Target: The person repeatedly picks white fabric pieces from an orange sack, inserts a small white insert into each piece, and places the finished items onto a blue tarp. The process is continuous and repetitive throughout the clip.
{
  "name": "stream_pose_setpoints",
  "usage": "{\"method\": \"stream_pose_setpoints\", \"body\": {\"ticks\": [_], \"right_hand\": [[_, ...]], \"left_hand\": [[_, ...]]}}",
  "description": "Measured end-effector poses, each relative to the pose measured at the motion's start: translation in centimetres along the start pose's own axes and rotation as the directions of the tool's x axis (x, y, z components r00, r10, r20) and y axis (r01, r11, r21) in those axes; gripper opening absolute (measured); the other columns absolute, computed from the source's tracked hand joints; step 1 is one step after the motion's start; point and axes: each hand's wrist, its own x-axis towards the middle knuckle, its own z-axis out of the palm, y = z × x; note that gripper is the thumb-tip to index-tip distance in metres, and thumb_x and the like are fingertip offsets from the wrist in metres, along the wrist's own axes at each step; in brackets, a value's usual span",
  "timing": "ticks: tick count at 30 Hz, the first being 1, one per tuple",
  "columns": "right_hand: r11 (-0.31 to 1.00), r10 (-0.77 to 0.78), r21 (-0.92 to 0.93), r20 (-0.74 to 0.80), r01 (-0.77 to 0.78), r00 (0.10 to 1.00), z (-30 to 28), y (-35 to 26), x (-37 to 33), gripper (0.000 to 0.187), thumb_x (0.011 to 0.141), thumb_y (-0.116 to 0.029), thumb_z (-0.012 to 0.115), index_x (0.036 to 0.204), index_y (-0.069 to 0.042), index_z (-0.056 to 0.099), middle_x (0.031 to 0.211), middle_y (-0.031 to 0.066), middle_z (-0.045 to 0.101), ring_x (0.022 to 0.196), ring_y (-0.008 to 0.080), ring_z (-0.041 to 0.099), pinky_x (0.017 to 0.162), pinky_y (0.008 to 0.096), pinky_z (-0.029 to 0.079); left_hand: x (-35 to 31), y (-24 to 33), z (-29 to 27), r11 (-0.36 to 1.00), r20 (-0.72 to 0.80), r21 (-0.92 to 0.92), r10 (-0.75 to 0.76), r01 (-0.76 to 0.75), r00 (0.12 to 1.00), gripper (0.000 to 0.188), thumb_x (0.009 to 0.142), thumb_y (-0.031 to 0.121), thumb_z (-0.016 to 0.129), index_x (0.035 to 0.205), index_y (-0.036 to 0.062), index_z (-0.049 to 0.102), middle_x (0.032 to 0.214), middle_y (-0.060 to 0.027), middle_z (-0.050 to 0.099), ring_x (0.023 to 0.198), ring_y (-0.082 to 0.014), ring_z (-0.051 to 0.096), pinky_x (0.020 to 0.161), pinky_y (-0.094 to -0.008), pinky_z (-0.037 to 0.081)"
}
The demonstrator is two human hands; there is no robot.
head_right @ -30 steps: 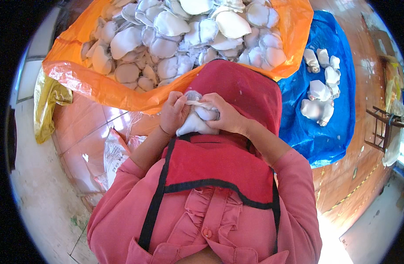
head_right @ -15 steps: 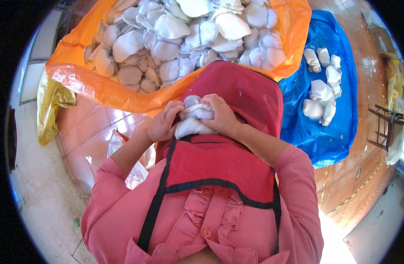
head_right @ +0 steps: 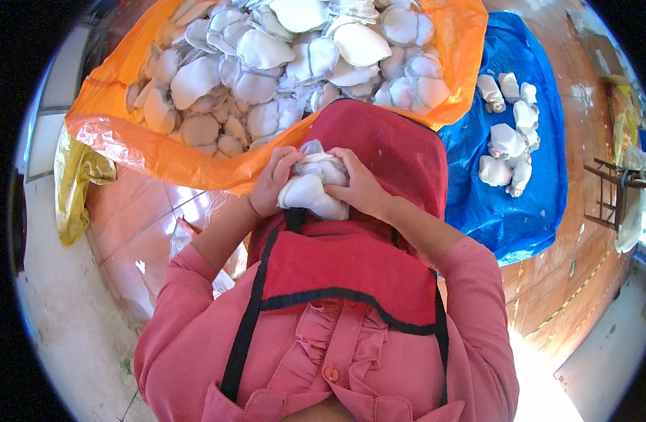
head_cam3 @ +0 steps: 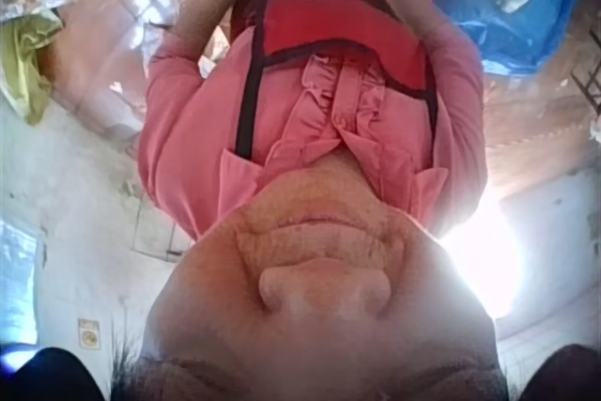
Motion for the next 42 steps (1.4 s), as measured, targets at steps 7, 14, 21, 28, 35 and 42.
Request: {"method": "stream_pose_setpoints", "body": {"ticks": [7,14,21,28,35,42], "right_hand": [[0.989,0.047,-0.136,-0.072,-0.057,0.996,0.4,-0.3,1.4,0.072,0.075,-0.019,0.077,0.133,-0.001,0.04,0.125,0.0166,0.053,0.118,0.0261,0.052,0.102,0.0364,0.042],[0.958,-0.066,-0.285,-0.251,-0.009,0.966,2.3,0.9,1.1,0.073,0.072,-0.028,0.079,0.129,0.0,0.043,0.12,0.0235,0.057,0.112,0.0378,0.058,0.095,0.0436,0.046],[0.954,-0.153,-0.296,-0.326,0.053,0.933,3.3,1.0,0.4,0.064,0.073,-0.027,0.077,0.125,-0.003,0.048,0.118,0.0217,0.057,0.11,0.0385,0.057,0.095,0.0431,0.046],[0.952,-0.122,-0.3,-0.225,0.05,0.967,2.7,-0.9,1.1,0.057,0.075,-0.027,0.074,0.122,-0.002,0.051,0.115,0.0211,0.058,0.109,0.0377,0.057,0.094,0.0428,0.046],[0.905,-0.159,-0.415,-0.114,0.099,0.981,2.0,-0.8,2.6,0.056,0.076,-0.027,0.071,0.121,0.001,0.052,0.113,0.022,0.059,0.107,0.0379,0.057,0.093,0.0433,0.046],[0.907,-0.148,-0.415,-0.164,0.068,0.975,2.5,-0.8,2.6,0.053,0.076,-0.027,0.071,0.117,0.001,0.054,0.111,0.0223,0.06,0.105,0.0382,0.057,0.092,0.0438,0.047]], "left_hand": [[0.9,0.3,1.3,0.981,-0.123,-0.052,-0.19,0.185,0.974,0.056,0.071,0.006,0.073,0.125,0.0081,0.056,0.11,-0.0165,0.05,0.101,-0.0333,0.054,0.086,-0.0356,0.047],[1.3,3.5,2.1,0.932,-0.173,0.02,-0.354,0.362,0.919,0.053,0.075,-0.001,0.067,0.126,0.0094,0.058,0.112,-0.0155,0.05,0.103,-0.0317,0.055,0.088,-0.0352,0.047],[-0.6,4.8,1.6,0.799,-0.18,-0.332,-0.576,0.502,0.798,0.03,0.094,0.003,0.053,0.123,0.0027,0.058,0.112,-0.0151,0.059,0.105,-0.0244,0.059,0.089,-0.0325,0.047],[1.8,1.6,-1.1,0.244,0.229,-0.587,-0.864,0.772,0.448,0.028,0.091,0.022,0.068,0.107,0.0006,0.063,0.09,-0.0028,0.066,0.075,-0.0103,0.062,0.064,-0.0248,0.05],[3.6,-0.2,-2.2,0.002,0.404,-0.636,-0.851,0.772,0.335,0.029,0.086,0.018,0.074,0.104,0.0025,0.058,0.091,-0.0049,0.063,0.074,-0.0118,0.062,0.064,-0.0271,0.053],[4.0,0.4,-2.3,0.389,0.244,-0.408,-0.826,0.826,0.509,0.034,0.08,0.017,0.079,0.102,0.0012,0.058,0.09,-0.0044,0.063,0.078,-0.0117,0.059,0.069,-0.0258,0.05]]}}
